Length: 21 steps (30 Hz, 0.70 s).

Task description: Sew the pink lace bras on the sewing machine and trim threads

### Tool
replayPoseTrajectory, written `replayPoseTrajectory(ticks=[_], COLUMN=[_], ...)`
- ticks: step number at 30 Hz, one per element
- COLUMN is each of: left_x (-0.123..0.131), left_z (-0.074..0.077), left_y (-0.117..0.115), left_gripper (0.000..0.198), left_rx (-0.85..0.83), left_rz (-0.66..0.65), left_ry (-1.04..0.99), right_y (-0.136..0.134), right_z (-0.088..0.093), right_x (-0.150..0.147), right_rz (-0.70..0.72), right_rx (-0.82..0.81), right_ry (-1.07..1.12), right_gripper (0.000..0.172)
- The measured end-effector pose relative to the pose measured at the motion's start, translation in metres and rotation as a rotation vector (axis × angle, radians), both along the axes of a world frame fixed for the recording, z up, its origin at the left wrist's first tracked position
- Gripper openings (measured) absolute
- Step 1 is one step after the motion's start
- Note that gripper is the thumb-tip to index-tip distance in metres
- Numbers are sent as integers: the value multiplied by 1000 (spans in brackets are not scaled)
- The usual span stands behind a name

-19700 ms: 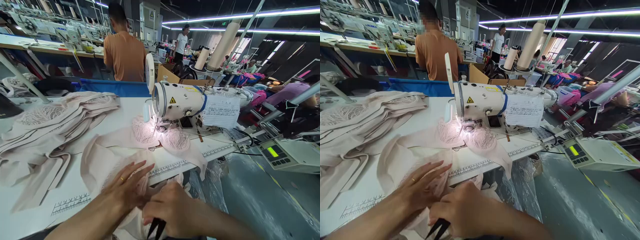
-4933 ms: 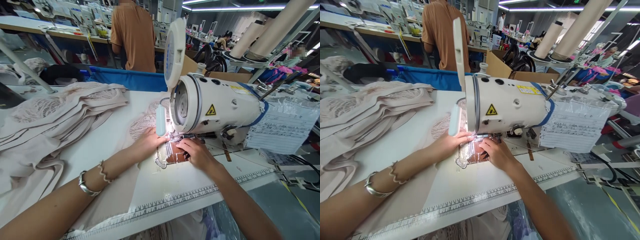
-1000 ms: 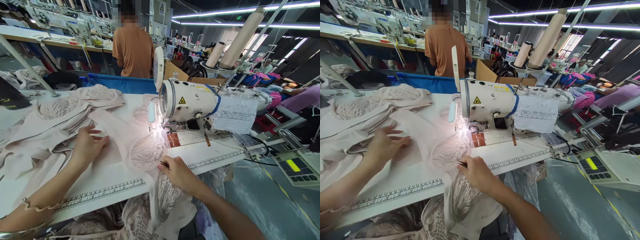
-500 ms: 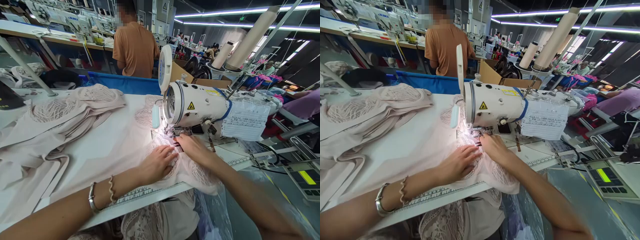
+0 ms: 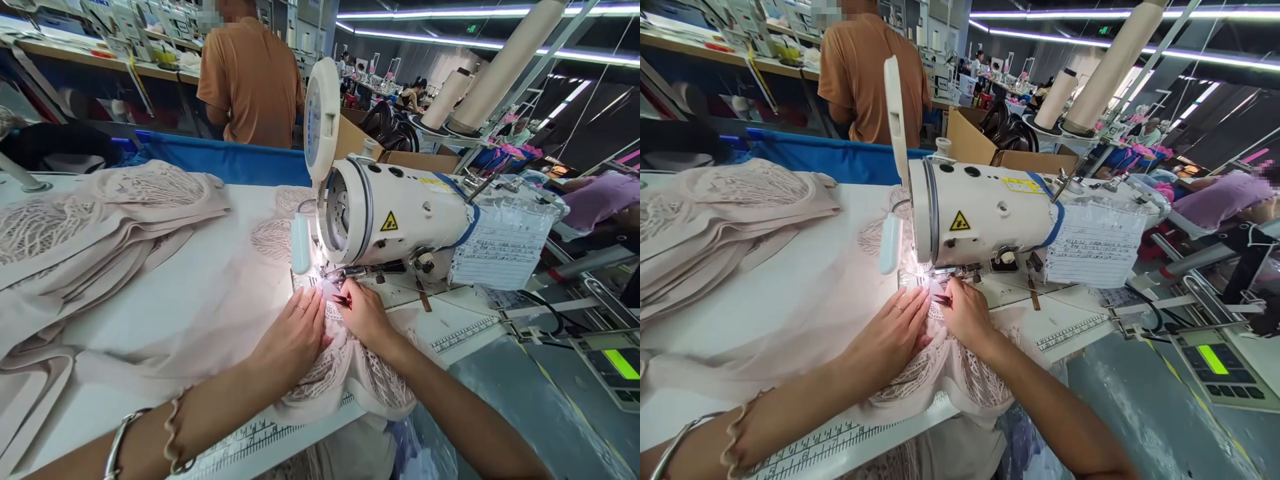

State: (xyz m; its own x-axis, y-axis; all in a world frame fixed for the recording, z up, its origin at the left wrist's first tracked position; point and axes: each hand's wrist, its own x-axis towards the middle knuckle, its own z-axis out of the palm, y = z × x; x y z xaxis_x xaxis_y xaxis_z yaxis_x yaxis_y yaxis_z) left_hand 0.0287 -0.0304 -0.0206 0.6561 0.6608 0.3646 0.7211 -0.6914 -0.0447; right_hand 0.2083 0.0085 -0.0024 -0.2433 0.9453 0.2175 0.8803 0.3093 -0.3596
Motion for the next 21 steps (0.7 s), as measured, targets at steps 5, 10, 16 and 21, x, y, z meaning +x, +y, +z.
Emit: replayPoseTrajectory(ticks=[5,10,16,21], left_x=[-2,-4,-6,-9], left_z=[3,7,13,11], left_y=[7,11,14,15], left_gripper=[57,47,41,46], left_rx=[-17,-47,-185,-208], left_rz=[-17,-80,-85,-77], left_ry=[-52,-58,-140,-153], right_y=[-5,-10,-12,-9], right_z=[-8,-10,-8,-11], right_x=[0,1,1,1], right_rz=[77,180,333,351], right_rx=[24,227,315,306], right_ry=[-145,-287,-321,-338], right_gripper=[10,24,37,40])
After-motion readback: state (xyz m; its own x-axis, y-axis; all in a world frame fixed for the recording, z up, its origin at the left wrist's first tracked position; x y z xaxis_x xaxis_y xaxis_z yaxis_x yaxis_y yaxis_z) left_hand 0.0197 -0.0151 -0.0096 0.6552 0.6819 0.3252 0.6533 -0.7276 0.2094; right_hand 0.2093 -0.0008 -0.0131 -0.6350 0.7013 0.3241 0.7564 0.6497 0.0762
